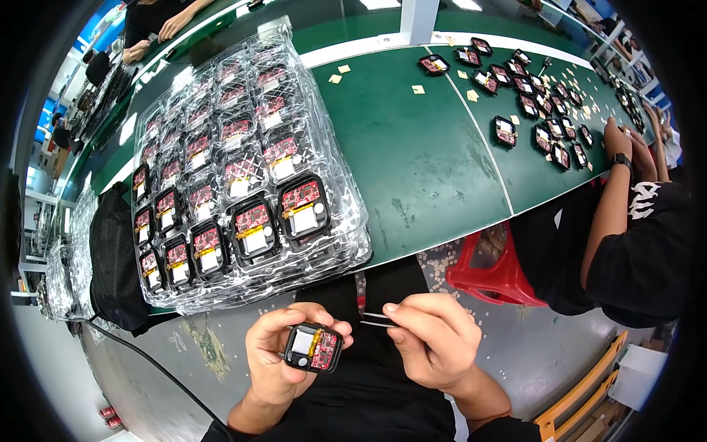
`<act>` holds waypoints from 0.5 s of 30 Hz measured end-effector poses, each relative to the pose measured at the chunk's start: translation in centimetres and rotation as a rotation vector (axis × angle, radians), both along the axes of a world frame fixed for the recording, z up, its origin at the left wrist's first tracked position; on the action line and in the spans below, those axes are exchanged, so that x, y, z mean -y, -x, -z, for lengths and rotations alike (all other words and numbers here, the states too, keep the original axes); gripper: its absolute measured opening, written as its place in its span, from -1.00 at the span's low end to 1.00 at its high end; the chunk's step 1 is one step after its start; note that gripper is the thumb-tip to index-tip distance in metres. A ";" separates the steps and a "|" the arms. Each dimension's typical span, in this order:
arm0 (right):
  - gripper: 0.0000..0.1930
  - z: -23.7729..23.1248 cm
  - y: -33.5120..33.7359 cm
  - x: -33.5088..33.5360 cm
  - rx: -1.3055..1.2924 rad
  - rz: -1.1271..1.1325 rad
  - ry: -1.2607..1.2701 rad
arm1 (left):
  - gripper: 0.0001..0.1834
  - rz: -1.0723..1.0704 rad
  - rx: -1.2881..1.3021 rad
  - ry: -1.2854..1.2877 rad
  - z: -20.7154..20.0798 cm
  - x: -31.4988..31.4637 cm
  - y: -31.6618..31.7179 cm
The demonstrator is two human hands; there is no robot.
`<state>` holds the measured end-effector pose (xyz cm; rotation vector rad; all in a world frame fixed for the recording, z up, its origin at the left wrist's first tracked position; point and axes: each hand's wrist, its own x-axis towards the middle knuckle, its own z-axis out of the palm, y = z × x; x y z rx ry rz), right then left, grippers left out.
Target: Assemble internal components of an electronic device using a small tool.
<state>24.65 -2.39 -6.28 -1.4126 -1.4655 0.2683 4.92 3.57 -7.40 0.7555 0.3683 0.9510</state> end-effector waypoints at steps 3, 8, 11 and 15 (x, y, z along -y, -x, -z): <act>-0.66 -1.1 0.3 -0.5 0.097 -0.083 -0.042 | -0.33 -0.035 0.014 -0.018 0.1 0.1 -0.2; -0.61 -1.0 0.7 -0.9 0.181 -0.132 -0.081 | -0.36 -0.015 0.058 -0.056 0.3 0.0 -0.1; -0.59 -0.8 0.8 -1.1 0.240 -0.129 -0.087 | -0.32 -0.089 -0.118 -0.033 -0.4 0.3 -0.2; -0.62 -0.6 0.8 -1.1 0.290 -0.116 -0.105 | -0.34 -0.103 -0.163 -0.035 -0.6 0.5 -0.2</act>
